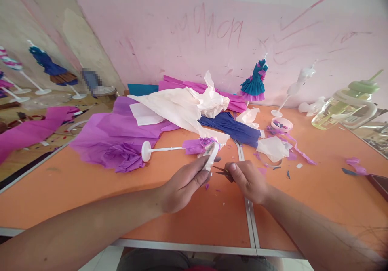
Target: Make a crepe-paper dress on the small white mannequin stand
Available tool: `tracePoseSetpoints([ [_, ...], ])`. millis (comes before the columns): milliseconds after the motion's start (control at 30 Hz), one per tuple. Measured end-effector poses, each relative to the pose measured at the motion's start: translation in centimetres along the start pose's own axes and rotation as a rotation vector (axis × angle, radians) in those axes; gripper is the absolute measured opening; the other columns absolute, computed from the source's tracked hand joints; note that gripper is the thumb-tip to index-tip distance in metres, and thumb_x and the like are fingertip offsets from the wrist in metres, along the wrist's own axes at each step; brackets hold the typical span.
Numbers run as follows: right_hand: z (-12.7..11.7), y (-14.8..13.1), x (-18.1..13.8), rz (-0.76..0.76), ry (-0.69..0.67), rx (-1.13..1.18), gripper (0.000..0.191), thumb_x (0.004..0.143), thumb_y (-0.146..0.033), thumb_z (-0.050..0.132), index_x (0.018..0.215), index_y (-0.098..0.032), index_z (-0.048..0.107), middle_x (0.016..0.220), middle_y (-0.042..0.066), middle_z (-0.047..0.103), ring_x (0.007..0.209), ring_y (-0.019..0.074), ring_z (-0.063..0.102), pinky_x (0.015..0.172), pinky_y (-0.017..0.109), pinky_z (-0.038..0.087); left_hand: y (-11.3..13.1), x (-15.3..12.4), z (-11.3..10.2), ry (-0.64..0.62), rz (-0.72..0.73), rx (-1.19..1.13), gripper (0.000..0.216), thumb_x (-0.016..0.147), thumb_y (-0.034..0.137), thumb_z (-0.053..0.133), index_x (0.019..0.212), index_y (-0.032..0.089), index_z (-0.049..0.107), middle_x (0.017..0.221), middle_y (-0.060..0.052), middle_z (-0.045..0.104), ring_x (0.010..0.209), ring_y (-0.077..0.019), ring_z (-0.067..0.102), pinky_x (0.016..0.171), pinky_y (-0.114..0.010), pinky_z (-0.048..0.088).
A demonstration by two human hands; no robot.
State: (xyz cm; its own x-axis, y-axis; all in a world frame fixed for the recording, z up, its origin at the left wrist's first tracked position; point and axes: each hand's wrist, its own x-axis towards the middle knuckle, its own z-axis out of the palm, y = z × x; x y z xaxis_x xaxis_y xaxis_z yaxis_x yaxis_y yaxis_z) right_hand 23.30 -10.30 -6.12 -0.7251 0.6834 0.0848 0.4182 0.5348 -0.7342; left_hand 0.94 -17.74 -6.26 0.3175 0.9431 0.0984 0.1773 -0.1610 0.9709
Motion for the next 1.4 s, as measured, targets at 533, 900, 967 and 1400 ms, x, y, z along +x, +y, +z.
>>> tracePoseSetpoints([
  [533, 0.1, 0.5, 0.1, -0.008, -0.027, 0.027, 0.063, 0.104, -0.057, 0.016, 0.065, -0.020, 0.049, 0.061, -0.001, 0.051, 0.055, 0.0117, 0.040, 0.058, 0.028, 0.034, -0.1, 0.1, 0.0, -0.056, 0.056, -0.018, 0.047, 0.104, 0.043, 0.035, 0.143, 0.018, 0.043, 0.078, 0.001, 0.045, 0.071, -0.0133, 0.041, 0.070, -0.027, 0.039],
  [900, 0.4, 0.9, 0.3, 0.037, -0.009, 0.091, 0.066, 0.103, -0.058, 0.015, 0.063, -0.020, 0.051, 0.062, 0.000, 0.053, 0.057, 0.0120, 0.043, 0.060, 0.028, 0.036, 0.3, 0.2, 0.1, 0.004, 0.026, -0.020, 0.053, 0.102, 0.047, 0.037, 0.146, 0.016, 0.042, 0.078, 0.000, 0.043, 0.073, -0.0147, 0.041, 0.074, -0.028, 0.042],
  [967, 0.5, 0.7, 0.2, 0.031, -0.022, 0.106, 0.066, 0.103, -0.059, 0.015, 0.063, -0.020, 0.051, 0.062, 0.000, 0.054, 0.057, 0.0121, 0.044, 0.061, 0.028, 0.037, 0.3, 0.2, 0.1, -0.027, 0.027, -0.016, 0.052, 0.103, 0.046, 0.036, 0.145, 0.016, 0.041, 0.079, 0.000, 0.044, 0.072, -0.0142, 0.041, 0.072, -0.028, 0.041],
  [1400, 0.3, 0.4, 0.2, 0.044, -0.021, 0.132, 0.068, 0.102, -0.061, 0.016, 0.063, -0.019, 0.052, 0.063, 0.000, 0.055, 0.059, 0.0118, 0.046, 0.063, 0.028, 0.037, 0.2, 0.3, -0.2, -0.098, 0.042, 0.102, 0.047, 0.104, 0.043, 0.033, 0.143, 0.018, 0.041, 0.078, 0.000, 0.043, 0.070, -0.0149, 0.041, 0.071, -0.029, 0.043],
])
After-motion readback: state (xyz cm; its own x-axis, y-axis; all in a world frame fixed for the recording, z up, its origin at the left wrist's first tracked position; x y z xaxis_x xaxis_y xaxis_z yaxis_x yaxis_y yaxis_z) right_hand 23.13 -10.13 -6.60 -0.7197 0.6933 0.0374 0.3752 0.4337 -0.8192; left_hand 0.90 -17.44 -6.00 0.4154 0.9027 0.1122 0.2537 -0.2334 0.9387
